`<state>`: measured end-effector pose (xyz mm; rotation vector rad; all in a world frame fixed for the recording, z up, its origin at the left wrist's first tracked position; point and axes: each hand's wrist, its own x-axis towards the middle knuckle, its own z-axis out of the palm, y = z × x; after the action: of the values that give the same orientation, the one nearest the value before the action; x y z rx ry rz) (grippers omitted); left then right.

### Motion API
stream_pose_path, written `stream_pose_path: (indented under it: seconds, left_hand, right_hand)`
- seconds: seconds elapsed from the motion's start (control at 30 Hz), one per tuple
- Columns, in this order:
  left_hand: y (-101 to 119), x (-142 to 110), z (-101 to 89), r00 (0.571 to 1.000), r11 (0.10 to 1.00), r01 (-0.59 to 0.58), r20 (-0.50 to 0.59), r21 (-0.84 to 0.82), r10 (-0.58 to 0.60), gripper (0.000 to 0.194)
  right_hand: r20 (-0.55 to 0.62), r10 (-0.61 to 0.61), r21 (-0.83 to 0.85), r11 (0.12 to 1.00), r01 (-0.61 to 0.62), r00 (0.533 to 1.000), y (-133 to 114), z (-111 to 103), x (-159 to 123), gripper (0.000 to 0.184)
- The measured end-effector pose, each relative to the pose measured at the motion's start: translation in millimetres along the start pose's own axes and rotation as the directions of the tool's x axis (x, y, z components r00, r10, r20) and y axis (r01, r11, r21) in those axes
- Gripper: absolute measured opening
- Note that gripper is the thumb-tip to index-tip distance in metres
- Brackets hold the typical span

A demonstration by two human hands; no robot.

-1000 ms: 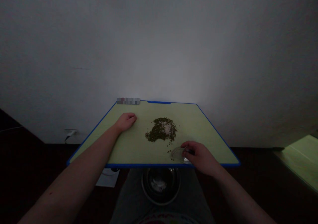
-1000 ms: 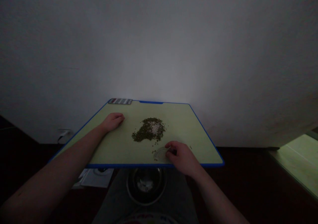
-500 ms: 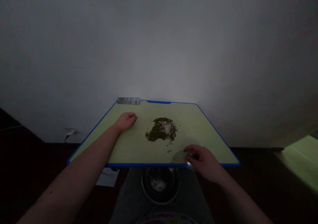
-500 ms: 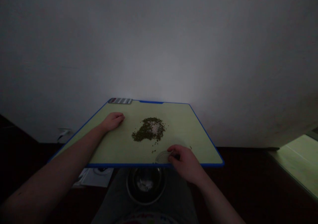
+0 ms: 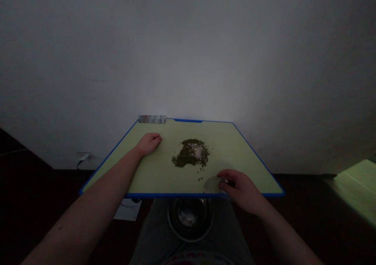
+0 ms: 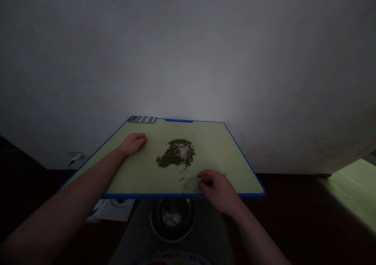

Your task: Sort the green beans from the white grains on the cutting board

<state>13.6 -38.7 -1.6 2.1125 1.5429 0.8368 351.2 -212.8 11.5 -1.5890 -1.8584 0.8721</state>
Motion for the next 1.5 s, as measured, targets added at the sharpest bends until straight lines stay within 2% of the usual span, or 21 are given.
stream_pose_path:
  seconds: [0.2, 0.53, 0.9, 1.13, 1.5]
  left_hand:
    - [-0.1, -0.1, 0.0, 1.0, 1.0, -0.016, 0.002, -0.001, 0.016, 0.028]
    - [0.4, 1.4, 0.4, 1.0, 1.0, -0.008, 0.001, -0.009, 0.008, 0.028]
    - [-0.3, -4.7, -1.2, 1.0, 1.0, 0.0, 0.002, -0.01, 0.0, 0.026]
    - [2.0, -4.3, -0.9, 1.0, 1.0, -0.015, 0.001, -0.009, 0.015, 0.028]
    - [0.1, -1.8, -1.0, 1.0, 1.0, -0.021, -0.004, 0.015, 0.021, 0.028]
  right_hand:
    - [0.027, -0.014, -0.029, 0.999, 0.015, 1.0, -3.6, 2.4, 5.0, 0.022]
    - [0.071, -0.038, 0.013, 0.999, 0.037, 0.997, -14.5, 6.4, -3.0, 0.02]
    - [-0.064, -0.006, -0.052, 0.999, 0.003, 0.998, 9.7, -10.6, 23.3, 0.025]
    - [-0.009, -0.041, -0.065, 0.997, 0.041, 0.999, 6.8, -2.3, 30.7, 0.025]
    - [0.053, -0.018, -0.033, 0.999, 0.02, 0.998, 0.4, 0.1, 17.6, 0.024]
